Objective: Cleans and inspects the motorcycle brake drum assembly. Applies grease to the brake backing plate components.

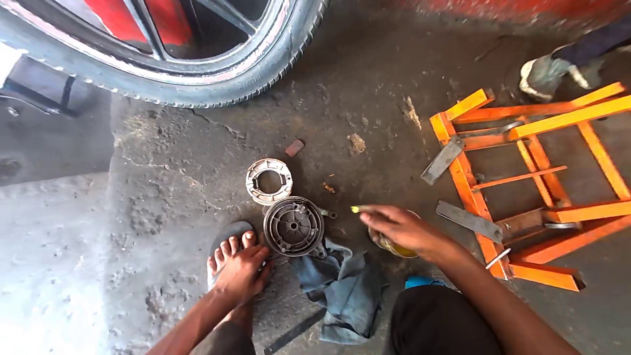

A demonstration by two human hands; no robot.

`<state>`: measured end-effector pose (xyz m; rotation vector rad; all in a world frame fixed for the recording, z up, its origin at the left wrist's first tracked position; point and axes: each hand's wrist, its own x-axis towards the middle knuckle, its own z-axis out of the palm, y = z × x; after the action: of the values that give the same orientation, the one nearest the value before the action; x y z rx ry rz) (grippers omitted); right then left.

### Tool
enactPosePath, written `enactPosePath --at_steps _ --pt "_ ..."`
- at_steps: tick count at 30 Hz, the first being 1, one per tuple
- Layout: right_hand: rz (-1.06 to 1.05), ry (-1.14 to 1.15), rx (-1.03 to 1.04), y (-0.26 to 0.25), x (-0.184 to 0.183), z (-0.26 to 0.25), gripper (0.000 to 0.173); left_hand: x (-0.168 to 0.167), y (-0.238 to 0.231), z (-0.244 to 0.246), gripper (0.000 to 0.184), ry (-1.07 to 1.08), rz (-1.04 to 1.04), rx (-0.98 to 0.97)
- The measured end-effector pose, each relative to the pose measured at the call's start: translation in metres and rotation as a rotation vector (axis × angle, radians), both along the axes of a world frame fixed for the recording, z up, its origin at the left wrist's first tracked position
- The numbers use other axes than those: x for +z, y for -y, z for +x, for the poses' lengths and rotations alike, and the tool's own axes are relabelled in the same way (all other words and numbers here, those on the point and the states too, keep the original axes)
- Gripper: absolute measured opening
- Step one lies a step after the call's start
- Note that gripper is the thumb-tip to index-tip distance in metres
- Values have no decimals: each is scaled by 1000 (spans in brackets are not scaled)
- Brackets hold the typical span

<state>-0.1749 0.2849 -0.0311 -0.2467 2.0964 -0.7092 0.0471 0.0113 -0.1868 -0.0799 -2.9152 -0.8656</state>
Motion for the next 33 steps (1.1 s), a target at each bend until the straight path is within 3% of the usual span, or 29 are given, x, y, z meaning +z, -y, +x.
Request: enactPosePath --at_steps 6,14,23,29,33 --pt "-203 290 349 41 -39 15 72 4 -1 0 25 23 0 -9" --pt "-147 289 341 63 -57 37 89 5 0 2 22 41 -29 -22" --pt "-151 344 406 68 -62 34 87 10 -3 -2 21 17 -23 -22" --pt "-147 366 332 64 -58 26 87 8 -1 -1 21 65 18 -36" --pt "-159 365 421 67 -59 27 88 8 -3 -3 21 74 21 -42"
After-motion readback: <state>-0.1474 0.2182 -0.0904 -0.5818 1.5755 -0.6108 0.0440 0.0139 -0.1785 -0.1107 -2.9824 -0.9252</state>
